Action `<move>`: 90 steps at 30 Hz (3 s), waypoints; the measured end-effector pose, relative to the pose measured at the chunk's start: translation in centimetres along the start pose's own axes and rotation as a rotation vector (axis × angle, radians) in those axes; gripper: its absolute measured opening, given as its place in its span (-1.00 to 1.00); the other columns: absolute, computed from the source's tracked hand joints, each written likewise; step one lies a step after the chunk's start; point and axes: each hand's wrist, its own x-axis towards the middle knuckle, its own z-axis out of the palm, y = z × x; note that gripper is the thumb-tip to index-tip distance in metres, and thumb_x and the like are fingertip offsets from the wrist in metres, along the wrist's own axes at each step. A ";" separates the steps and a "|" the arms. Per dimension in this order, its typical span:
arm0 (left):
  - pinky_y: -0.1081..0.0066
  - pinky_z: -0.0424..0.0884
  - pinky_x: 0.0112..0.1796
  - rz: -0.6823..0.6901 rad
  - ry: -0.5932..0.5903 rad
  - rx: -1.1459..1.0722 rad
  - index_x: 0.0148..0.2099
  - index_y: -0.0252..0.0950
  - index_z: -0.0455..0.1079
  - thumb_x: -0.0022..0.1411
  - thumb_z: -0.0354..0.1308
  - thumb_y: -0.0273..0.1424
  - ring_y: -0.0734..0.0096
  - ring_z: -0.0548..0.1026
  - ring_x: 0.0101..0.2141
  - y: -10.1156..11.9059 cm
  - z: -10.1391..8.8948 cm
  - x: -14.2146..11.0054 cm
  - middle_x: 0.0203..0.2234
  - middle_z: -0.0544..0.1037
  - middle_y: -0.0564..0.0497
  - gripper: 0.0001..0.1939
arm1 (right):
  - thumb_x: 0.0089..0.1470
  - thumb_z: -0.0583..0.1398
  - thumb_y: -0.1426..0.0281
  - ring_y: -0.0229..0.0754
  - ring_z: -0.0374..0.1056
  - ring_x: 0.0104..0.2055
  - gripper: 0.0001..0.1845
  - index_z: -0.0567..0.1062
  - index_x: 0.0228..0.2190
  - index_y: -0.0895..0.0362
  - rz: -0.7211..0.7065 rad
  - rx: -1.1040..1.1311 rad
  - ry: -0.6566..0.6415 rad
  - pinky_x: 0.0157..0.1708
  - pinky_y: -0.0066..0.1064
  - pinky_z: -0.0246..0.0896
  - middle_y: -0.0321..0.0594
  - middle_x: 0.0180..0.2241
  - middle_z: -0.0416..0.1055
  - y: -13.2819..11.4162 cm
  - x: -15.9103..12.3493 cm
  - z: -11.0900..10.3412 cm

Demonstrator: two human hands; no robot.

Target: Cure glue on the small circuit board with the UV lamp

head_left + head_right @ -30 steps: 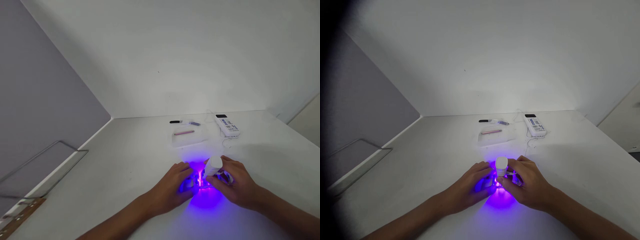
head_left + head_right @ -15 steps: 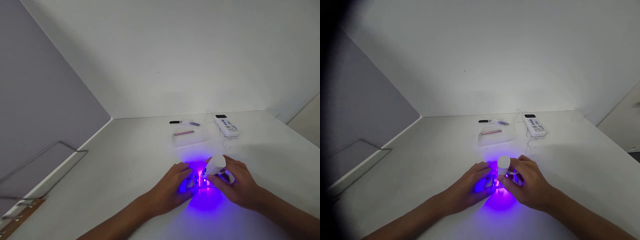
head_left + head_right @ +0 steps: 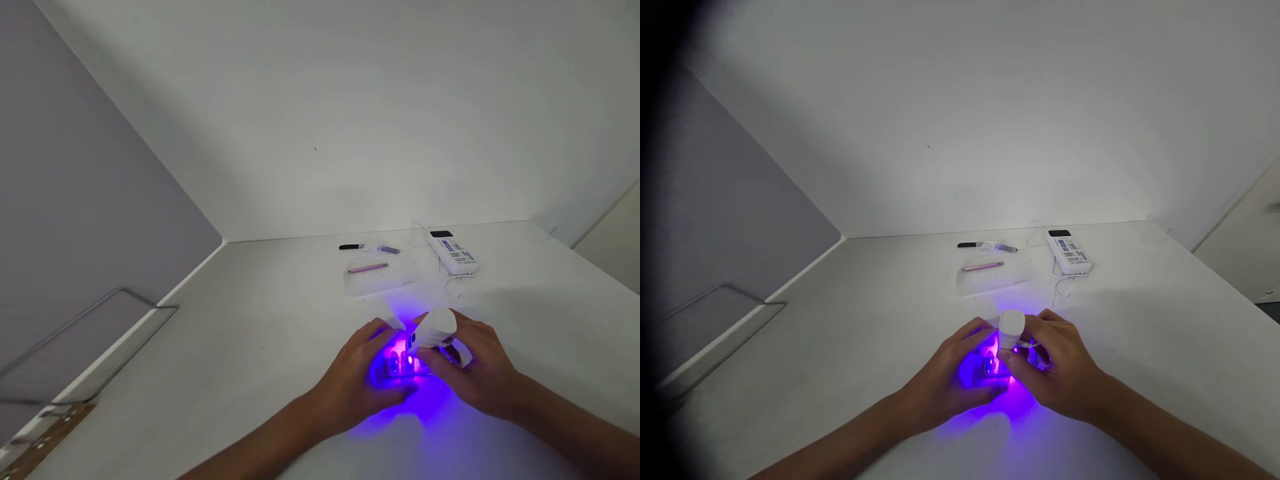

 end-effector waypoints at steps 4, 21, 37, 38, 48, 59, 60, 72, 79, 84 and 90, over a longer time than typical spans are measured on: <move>0.24 0.49 -0.16 0.030 0.040 -0.004 -0.01 -0.21 0.48 0.20 0.33 -0.45 0.22 0.45 -0.16 -0.2 0.6 0.2 -0.14 0.47 -0.04 -0.71 | 0.26 0.20 0.41 -0.27 0.29 -0.56 -0.84 0.46 -0.40 0.09 0.011 0.010 0.011 -0.54 -0.44 0.29 -0.26 -0.50 0.50 -0.1 0.1 0.1; 0.18 0.50 -0.02 0.096 0.053 -0.032 0.00 -0.18 0.48 0.32 0.26 -0.42 0.20 0.47 -0.05 0.0 0.6 0.2 -0.06 0.49 -0.06 -0.79 | 0.27 0.21 0.43 -0.27 0.27 -0.55 -0.87 0.48 -0.37 0.09 0.003 0.020 0.039 -0.54 -0.45 0.27 -0.28 -0.50 0.50 -0.3 0.2 0.0; 0.37 0.41 -0.22 0.040 0.053 -0.037 -0.03 -0.20 0.44 0.21 0.31 -0.50 0.32 0.44 -0.23 0.1 -0.4 -0.3 -0.18 0.46 0.01 -0.71 | 0.27 0.20 0.41 -0.28 0.25 -0.54 -0.81 0.44 -0.42 0.10 0.065 0.049 0.009 -0.52 -0.46 0.20 -0.29 -0.51 0.45 -0.1 0.2 0.0; 0.39 0.40 -0.24 0.038 0.068 -0.036 -0.04 -0.20 0.43 0.25 0.28 -0.49 0.33 0.43 -0.24 0.1 -0.5 -0.4 -0.21 0.47 0.01 -0.76 | 0.28 0.20 0.40 -0.28 0.25 -0.53 -0.80 0.43 -0.43 0.10 0.076 0.052 0.005 -0.52 -0.45 0.20 -0.29 -0.51 0.45 0.0 0.3 0.0; 0.43 0.21 -0.40 -0.073 0.199 0.041 -0.33 -0.25 0.21 0.51 -0.11 -0.35 0.42 0.21 -0.46 -1.6 -1.2 -0.8 -0.49 0.29 0.11 -0.71 | 0.29 0.20 0.39 -0.29 0.22 -0.53 -0.82 0.47 -0.39 0.10 0.091 0.050 -0.047 -0.52 -0.48 0.18 -0.32 -0.53 0.40 0.1 0.1 0.0; 0.43 0.22 -0.38 -0.070 0.169 0.020 -0.26 -0.24 0.25 0.46 -0.02 -0.39 0.43 0.22 -0.44 -1.7 -1.0 -0.8 -0.45 0.34 0.12 -0.83 | 0.30 0.19 0.36 -0.26 0.22 -0.52 -0.76 0.42 -0.44 0.10 0.101 0.035 -0.066 -0.49 -0.44 0.20 -0.28 -0.51 0.42 0.4 -0.1 0.2; 0.43 0.23 -0.38 -0.063 0.171 0.022 -0.26 -0.24 0.25 0.46 -0.02 -0.40 0.43 0.22 -0.44 -1.8 -0.9 -0.8 -0.45 0.34 0.12 -0.84 | 0.31 0.19 0.35 -0.26 0.22 -0.51 -0.77 0.43 -0.43 0.10 0.104 0.027 -0.066 -0.49 -0.44 0.20 -0.29 -0.51 0.42 0.4 -0.1 0.2; 0.43 0.25 -0.39 -0.036 0.165 0.044 -0.24 -0.24 0.26 0.44 -0.03 -0.44 0.44 0.24 -0.44 -1.6 -1.1 -0.7 -0.44 0.37 0.10 -0.86 | 0.31 0.18 0.29 -0.25 0.26 -0.52 -0.77 0.53 -0.37 0.07 0.285 0.005 -0.095 -0.51 -0.44 0.18 -0.36 -0.56 0.38 0.4 0.1 0.1; 0.43 0.24 -0.39 -0.045 0.162 0.054 -0.23 -0.25 0.29 0.47 -0.08 -0.41 0.43 0.24 -0.45 -1.6 -1.0 -0.6 -0.43 0.38 0.08 -0.81 | 0.32 0.17 0.29 -0.24 0.30 -0.49 -0.79 0.51 -0.36 0.06 0.342 0.043 -0.139 -0.49 -0.43 0.22 -0.35 -0.52 0.42 0.6 0.1 0.2; 0.43 0.24 -0.38 -0.049 0.168 0.059 -0.21 -0.25 0.30 0.48 -0.08 -0.40 0.42 0.25 -0.44 -1.6 -0.9 -0.6 -0.42 0.39 0.08 -0.81 | 0.32 0.17 0.29 -0.25 0.32 -0.49 -0.78 0.49 -0.37 0.06 0.328 0.072 -0.138 -0.50 -0.45 0.22 -0.34 -0.51 0.44 0.4 0.1 0.2; 0.42 0.25 -0.38 -0.057 0.152 0.059 -0.22 -0.25 0.27 0.41 -0.05 -0.46 0.43 0.24 -0.44 -1.5 -1.1 -0.7 -0.43 0.37 0.09 -0.88 | 0.32 0.17 0.32 -0.25 0.31 -0.50 -0.80 0.52 -0.35 0.07 0.289 0.066 -0.121 -0.49 -0.45 0.24 -0.34 -0.52 0.44 0.1 0.1 0.2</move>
